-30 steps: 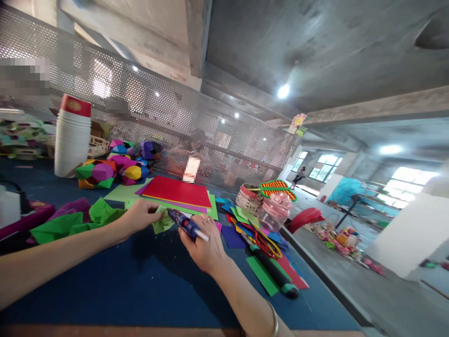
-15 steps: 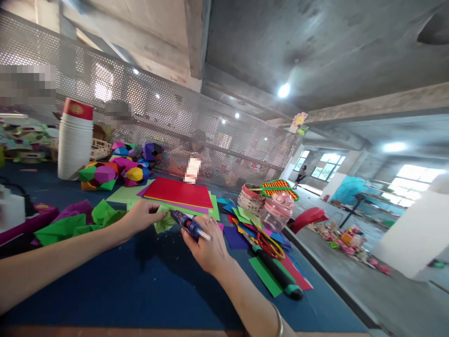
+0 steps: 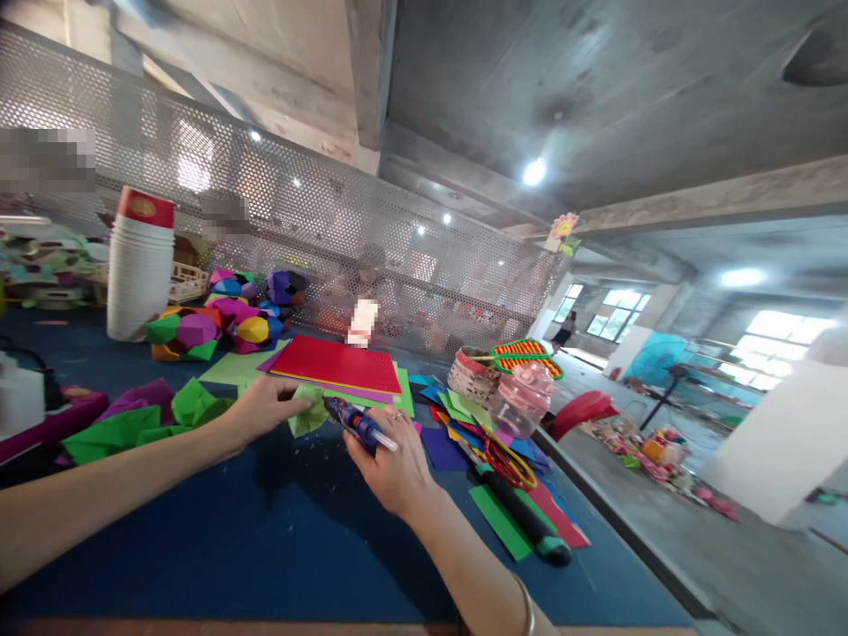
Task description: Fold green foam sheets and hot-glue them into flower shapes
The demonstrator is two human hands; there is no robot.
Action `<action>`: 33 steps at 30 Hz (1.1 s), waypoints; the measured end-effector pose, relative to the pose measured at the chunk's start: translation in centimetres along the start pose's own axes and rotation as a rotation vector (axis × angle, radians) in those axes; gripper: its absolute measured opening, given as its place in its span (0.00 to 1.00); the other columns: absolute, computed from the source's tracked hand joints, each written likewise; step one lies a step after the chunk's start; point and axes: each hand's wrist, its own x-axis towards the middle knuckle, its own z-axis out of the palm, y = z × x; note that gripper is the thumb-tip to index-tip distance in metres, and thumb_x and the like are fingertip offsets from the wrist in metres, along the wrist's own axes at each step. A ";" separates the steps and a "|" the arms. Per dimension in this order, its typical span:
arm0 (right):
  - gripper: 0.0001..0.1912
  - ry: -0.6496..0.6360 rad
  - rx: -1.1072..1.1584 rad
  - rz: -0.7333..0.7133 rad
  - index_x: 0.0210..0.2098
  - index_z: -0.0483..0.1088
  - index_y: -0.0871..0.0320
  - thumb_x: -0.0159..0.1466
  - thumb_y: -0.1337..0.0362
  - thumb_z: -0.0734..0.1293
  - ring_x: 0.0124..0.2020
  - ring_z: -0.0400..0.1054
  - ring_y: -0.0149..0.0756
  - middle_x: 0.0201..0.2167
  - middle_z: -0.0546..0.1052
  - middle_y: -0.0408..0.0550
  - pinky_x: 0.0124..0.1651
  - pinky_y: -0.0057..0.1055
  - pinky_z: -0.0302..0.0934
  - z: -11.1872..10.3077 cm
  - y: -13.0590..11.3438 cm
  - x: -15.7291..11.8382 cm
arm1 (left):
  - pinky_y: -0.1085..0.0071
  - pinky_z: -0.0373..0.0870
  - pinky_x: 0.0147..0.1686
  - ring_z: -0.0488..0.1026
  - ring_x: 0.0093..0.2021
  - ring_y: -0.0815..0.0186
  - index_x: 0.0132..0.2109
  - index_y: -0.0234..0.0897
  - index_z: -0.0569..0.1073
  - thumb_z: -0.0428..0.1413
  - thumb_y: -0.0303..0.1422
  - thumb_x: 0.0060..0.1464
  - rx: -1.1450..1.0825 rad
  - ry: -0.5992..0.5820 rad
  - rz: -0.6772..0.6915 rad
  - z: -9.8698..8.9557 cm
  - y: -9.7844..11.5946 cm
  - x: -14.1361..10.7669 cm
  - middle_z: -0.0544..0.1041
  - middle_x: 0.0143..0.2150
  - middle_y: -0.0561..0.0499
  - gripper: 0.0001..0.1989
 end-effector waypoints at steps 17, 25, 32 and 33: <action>0.08 0.003 0.051 -0.036 0.37 0.66 0.57 0.65 0.59 0.63 0.38 0.67 0.42 0.33 0.72 0.50 0.44 0.39 0.61 0.1 -0.6 0.1 | 0.75 0.50 0.21 0.57 0.20 0.71 0.22 0.35 0.68 0.53 0.39 0.45 0.105 -0.054 0.071 0.6 -0.6 0.0 0.62 0.16 0.57 0.12; 0.09 -0.022 0.023 -0.016 0.35 0.65 0.58 0.65 0.58 0.62 0.38 0.66 0.41 0.32 0.72 0.50 0.43 0.37 0.60 0.1 -0.4 0.1 | 0.75 0.48 0.21 0.56 0.20 0.72 0.18 0.36 0.63 0.54 0.39 0.44 0.118 -0.021 0.099 0.4 -0.5 0.1 0.59 0.16 0.59 0.14; 0.09 -0.040 -0.001 0.007 0.34 0.66 0.58 0.65 0.58 0.62 0.37 0.66 0.41 0.32 0.72 0.49 0.43 0.36 0.59 -0.3 -0.4 0.2 | 0.75 0.55 0.22 0.64 0.22 0.69 0.23 0.34 0.72 0.55 0.40 0.44 0.117 -0.003 0.064 0.0 -0.3 0.2 0.68 0.17 0.56 0.13; 0.09 -0.037 -0.003 0.006 0.35 0.67 0.58 0.65 0.58 0.62 0.38 0.66 0.41 0.32 0.73 0.50 0.43 0.36 0.59 -0.4 -0.3 0.2 | 0.75 0.56 0.23 0.65 0.22 0.68 0.24 0.34 0.73 0.55 0.41 0.43 0.109 -0.005 0.055 0.0 -0.3 0.2 0.69 0.18 0.55 0.13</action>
